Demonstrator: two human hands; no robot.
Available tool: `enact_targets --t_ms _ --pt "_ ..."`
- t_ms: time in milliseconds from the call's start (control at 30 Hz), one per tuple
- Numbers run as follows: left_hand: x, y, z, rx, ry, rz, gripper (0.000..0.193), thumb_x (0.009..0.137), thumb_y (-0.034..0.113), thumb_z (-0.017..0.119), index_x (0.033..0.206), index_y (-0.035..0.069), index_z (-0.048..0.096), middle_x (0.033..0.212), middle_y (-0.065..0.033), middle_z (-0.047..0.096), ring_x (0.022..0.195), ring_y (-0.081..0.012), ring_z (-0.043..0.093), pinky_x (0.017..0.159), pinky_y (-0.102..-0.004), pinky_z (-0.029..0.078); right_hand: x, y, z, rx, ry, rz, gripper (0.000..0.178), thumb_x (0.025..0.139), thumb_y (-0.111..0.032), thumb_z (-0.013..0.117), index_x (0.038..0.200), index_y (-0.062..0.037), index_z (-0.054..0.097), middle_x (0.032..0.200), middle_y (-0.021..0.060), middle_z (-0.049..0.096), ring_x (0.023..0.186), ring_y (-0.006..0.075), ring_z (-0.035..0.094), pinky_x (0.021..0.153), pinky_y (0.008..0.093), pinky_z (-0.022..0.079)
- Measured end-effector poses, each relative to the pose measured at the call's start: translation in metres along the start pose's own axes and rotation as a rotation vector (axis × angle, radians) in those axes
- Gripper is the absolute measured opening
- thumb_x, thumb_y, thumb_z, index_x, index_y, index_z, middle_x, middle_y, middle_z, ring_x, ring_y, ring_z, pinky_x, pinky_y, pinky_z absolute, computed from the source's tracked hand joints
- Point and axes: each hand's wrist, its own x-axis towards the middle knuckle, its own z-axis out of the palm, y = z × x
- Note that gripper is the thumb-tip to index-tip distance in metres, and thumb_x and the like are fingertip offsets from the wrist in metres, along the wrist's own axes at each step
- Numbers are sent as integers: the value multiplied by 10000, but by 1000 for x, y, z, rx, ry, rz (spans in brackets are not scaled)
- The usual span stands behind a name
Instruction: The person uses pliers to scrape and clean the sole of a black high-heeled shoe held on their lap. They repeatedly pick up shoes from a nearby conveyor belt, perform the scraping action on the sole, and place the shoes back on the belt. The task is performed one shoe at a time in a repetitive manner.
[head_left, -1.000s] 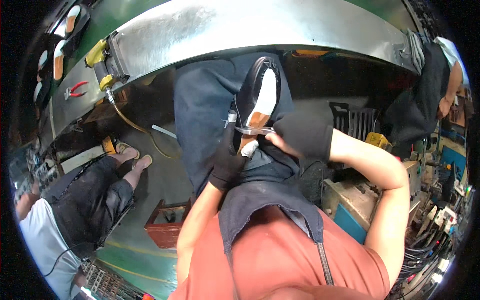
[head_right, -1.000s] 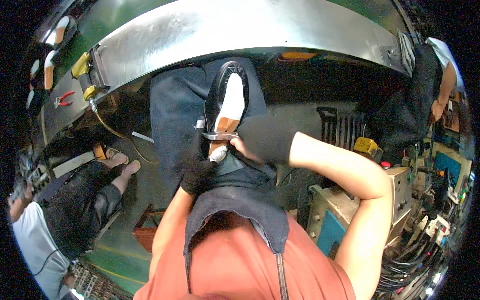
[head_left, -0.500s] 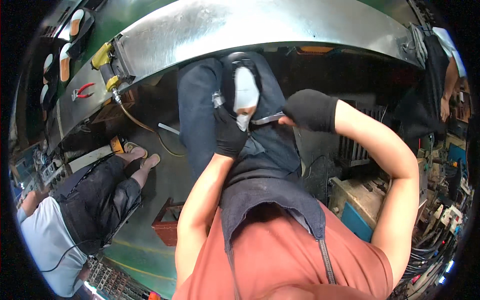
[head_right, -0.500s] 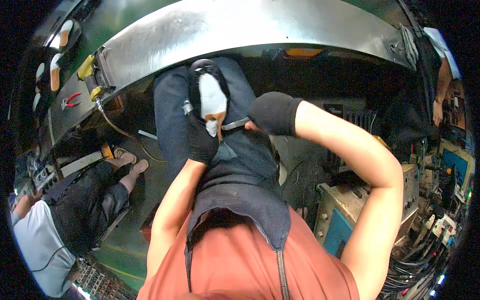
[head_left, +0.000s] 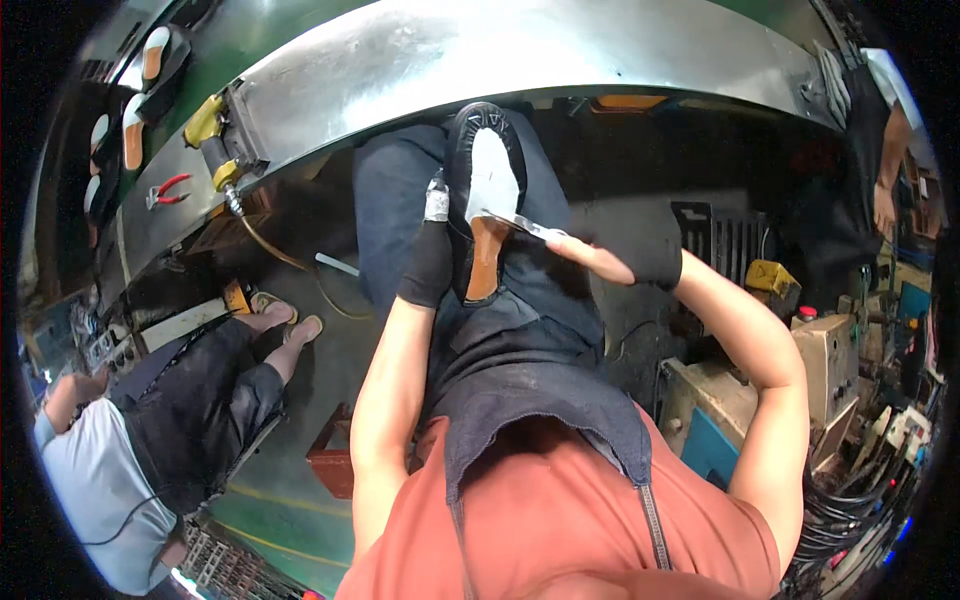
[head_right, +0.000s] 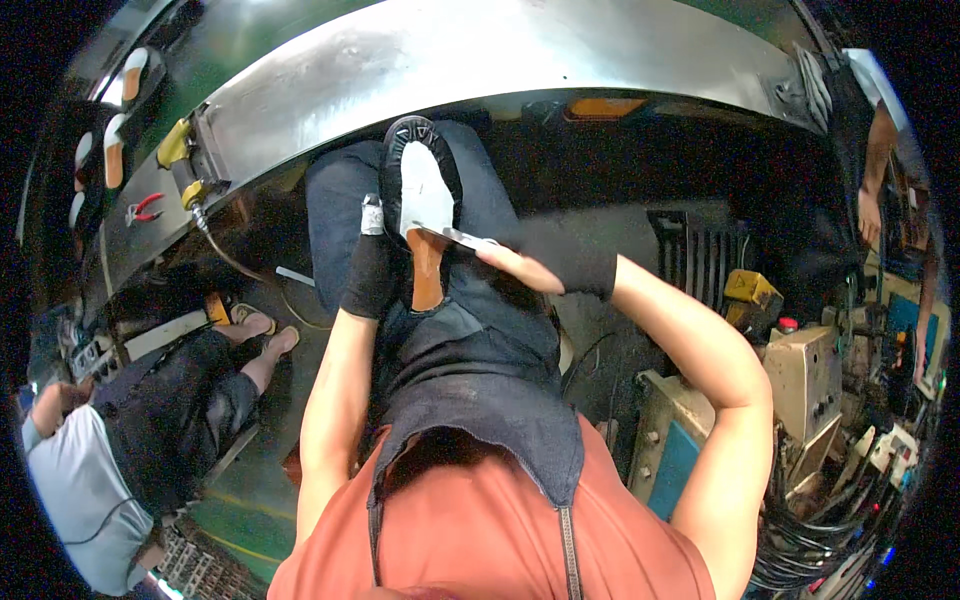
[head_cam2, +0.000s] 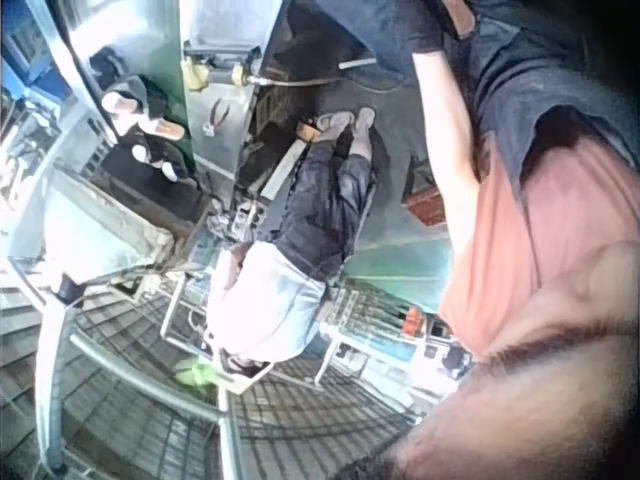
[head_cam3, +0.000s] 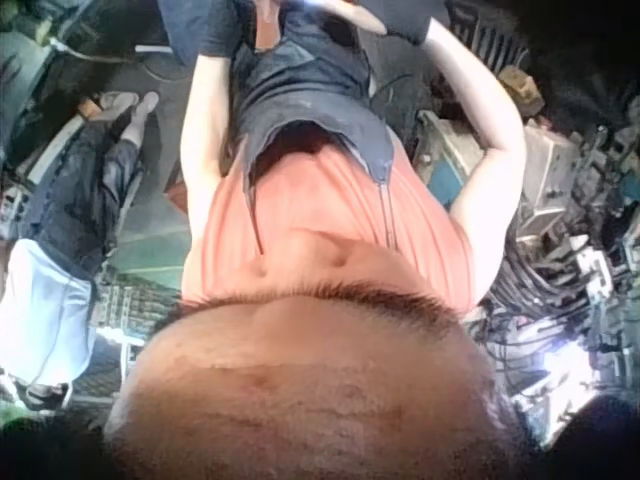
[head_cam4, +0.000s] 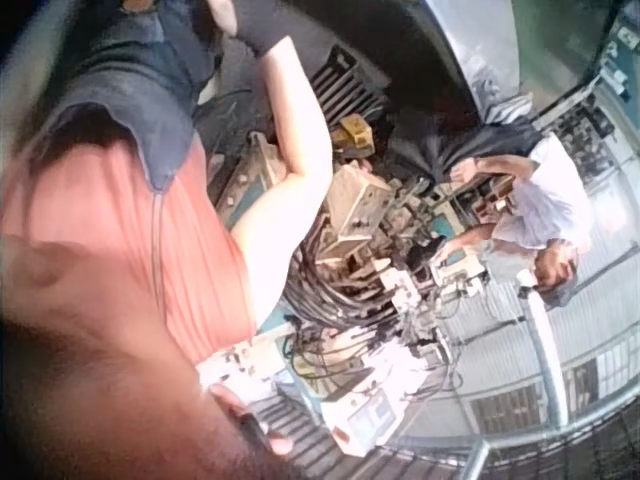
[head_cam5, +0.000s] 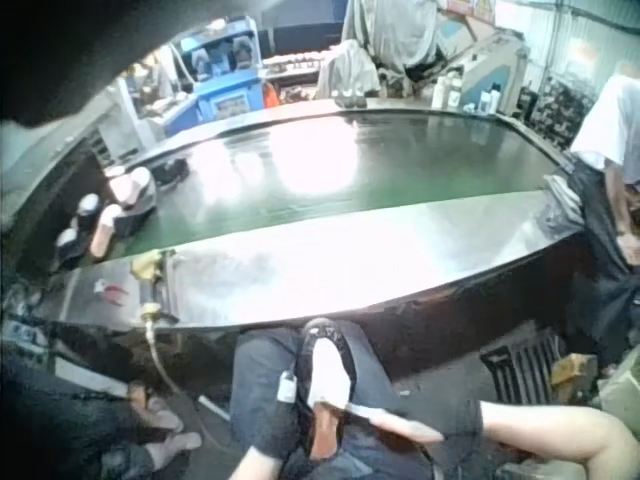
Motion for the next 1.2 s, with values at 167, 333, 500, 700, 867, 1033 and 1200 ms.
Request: enact_targets --t_ms 167,333,500,700,867,1033,1200 --pt "26 -45 17 -562 -72 182 467 1038 384 368 1331 33 464 1263 -96 545 1151 -181 509 1012 -317 382 -8 -34 5 -563 325 -12 412 947 -387 527 884 3 643 807 211 650 712 416 630 653 455 513" --pt "38 -45 29 85 157 571 516 970 380 519 1295 -14 444 1227 -189 532 1166 -307 510 980 -379 398 -1 16 1 -562 472 -245 387 940 -371 538 829 -14 639 767 201 631 692 376 637 622 437 518" --pt "31 -35 10 339 278 498 542 945 323 584 1341 -3 410 1265 -192 519 1158 -312 515 997 -392 395 -20 -14 -28 -663 237 -96 342 910 -349 578 783 -35 621 746 172 622 680 340 635 615 434 498" --pt "27 -30 -40 512 -21 533 389 991 291 515 1292 46 488 1176 -66 572 1048 -162 546 921 -308 440 24 -38 28 -185 122 -500 361 859 -388 603 806 -36 662 749 215 636 698 372 646 624 447 507" --pt "23 -19 2 -275 80 198 410 1004 349 483 1212 -2 531 1060 -105 622 966 -189 584 871 -324 462 -14 25 14 -401 231 -72 397 943 -359 550 806 1 650 724 233 619 660 395 620 604 438 483" --pt "34 -20 18 97 183 404 371 914 261 656 1152 4 536 1062 -111 616 971 -197 595 852 -328 475 -45 -11 10 -169 280 -8 303 943 -302 565 892 -15 647 762 205 609 671 371 585 617 422 455" --pt "22 -14 -10 401 -167 387 764 776 214 780 1362 26 327 1260 -151 516 1152 -226 510 973 -351 424 3 -29 -6 -404 390 -523 349 930 -366 558 895 -26 625 812 204 632 731 392 617 625 442 487"
